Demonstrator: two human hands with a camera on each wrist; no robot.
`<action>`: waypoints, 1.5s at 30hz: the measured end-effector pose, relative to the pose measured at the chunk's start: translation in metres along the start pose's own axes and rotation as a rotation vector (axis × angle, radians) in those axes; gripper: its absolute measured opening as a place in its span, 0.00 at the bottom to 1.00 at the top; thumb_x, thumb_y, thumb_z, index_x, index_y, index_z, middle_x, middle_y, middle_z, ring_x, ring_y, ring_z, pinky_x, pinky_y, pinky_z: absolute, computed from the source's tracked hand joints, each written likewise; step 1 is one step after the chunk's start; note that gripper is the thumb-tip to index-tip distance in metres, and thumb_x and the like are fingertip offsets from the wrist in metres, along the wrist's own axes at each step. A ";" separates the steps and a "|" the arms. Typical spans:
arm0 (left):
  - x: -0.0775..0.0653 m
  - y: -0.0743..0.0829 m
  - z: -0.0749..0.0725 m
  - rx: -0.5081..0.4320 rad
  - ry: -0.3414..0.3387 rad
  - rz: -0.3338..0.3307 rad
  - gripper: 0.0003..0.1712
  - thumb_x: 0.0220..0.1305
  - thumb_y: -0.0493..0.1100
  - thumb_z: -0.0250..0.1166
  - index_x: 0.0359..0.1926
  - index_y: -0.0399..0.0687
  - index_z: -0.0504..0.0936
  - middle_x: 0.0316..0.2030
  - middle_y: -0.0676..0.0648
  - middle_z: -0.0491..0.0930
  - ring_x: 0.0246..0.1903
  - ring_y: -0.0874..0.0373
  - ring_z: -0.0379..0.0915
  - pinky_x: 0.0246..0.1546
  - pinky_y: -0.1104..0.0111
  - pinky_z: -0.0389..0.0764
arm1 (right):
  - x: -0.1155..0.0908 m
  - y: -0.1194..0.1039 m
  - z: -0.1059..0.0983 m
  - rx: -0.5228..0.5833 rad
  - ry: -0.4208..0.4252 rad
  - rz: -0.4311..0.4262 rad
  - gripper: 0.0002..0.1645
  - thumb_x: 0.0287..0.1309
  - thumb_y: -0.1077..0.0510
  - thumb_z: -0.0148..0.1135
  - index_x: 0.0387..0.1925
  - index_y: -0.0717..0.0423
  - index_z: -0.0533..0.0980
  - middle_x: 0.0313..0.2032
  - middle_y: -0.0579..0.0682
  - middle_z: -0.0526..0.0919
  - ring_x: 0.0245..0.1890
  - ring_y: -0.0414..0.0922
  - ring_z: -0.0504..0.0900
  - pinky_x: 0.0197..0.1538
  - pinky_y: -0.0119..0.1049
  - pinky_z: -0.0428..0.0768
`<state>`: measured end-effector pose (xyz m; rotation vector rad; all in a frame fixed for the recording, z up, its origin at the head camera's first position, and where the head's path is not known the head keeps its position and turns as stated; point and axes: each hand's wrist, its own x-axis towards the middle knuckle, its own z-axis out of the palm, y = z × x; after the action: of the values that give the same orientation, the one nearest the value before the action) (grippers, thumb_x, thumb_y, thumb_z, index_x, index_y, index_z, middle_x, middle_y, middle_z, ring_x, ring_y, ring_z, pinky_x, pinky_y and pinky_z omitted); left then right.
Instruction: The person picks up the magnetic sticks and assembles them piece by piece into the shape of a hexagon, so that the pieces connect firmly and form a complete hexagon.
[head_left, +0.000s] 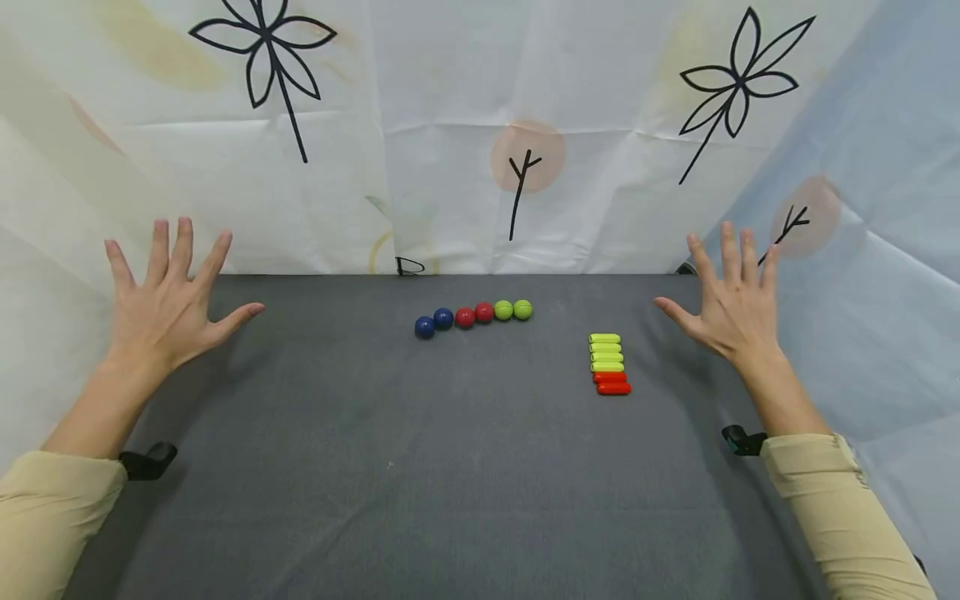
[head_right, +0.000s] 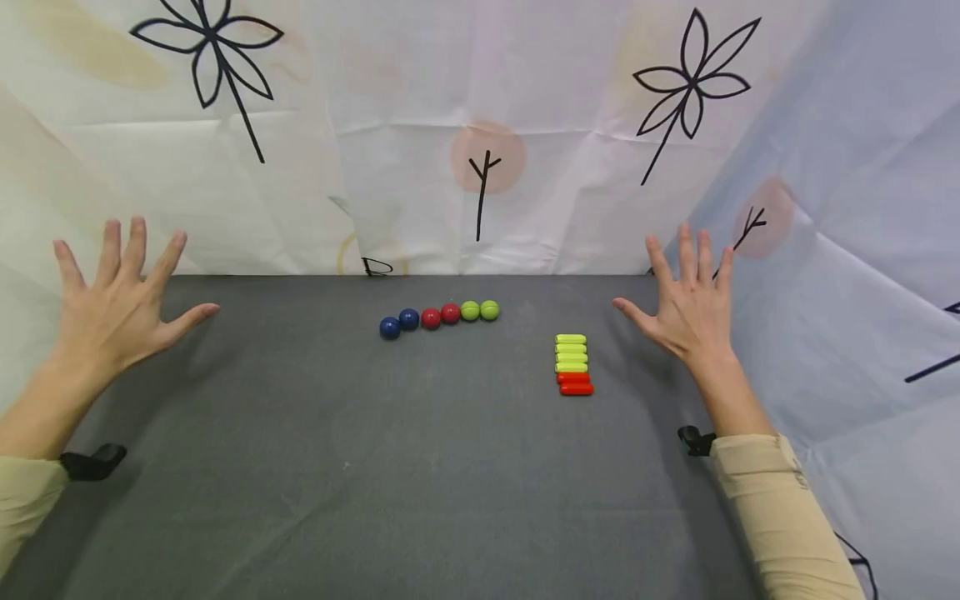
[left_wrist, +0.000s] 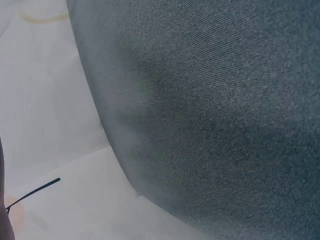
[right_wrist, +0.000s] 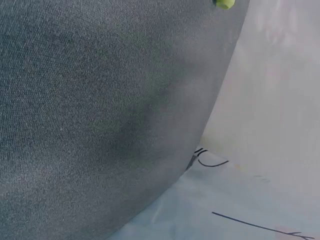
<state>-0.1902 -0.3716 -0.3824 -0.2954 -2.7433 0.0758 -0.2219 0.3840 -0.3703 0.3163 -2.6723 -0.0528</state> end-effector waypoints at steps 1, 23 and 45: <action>0.000 0.000 0.001 0.000 -0.009 -0.007 0.64 0.64 0.88 0.50 0.89 0.64 0.42 0.87 0.33 0.39 0.88 0.33 0.33 0.77 0.21 0.31 | 0.000 -0.001 0.000 0.015 0.001 -0.005 0.76 0.52 0.01 0.18 0.89 0.43 0.48 0.88 0.66 0.43 0.87 0.71 0.45 0.84 0.75 0.40; 0.000 0.049 0.009 -0.426 -0.179 -0.064 0.34 0.77 0.57 0.67 0.75 0.47 0.73 0.65 0.33 0.82 0.60 0.33 0.81 0.44 0.32 0.79 | -0.010 -0.044 0.011 0.489 -0.058 -0.071 0.47 0.66 0.52 0.71 0.79 0.63 0.62 0.73 0.72 0.68 0.71 0.71 0.68 0.70 0.73 0.67; 0.001 0.124 0.057 -1.069 -0.474 -0.057 0.27 0.78 0.46 0.68 0.70 0.38 0.77 0.66 0.32 0.81 0.59 0.38 0.84 0.41 0.65 0.90 | -0.018 -0.065 0.031 0.881 -0.313 0.021 0.26 0.75 0.60 0.67 0.68 0.64 0.75 0.66 0.65 0.82 0.61 0.44 0.83 0.60 0.23 0.79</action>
<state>-0.1880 -0.2509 -0.4460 -0.5112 -2.9559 -1.5298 -0.2059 0.3249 -0.4116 0.5782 -2.8408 1.1867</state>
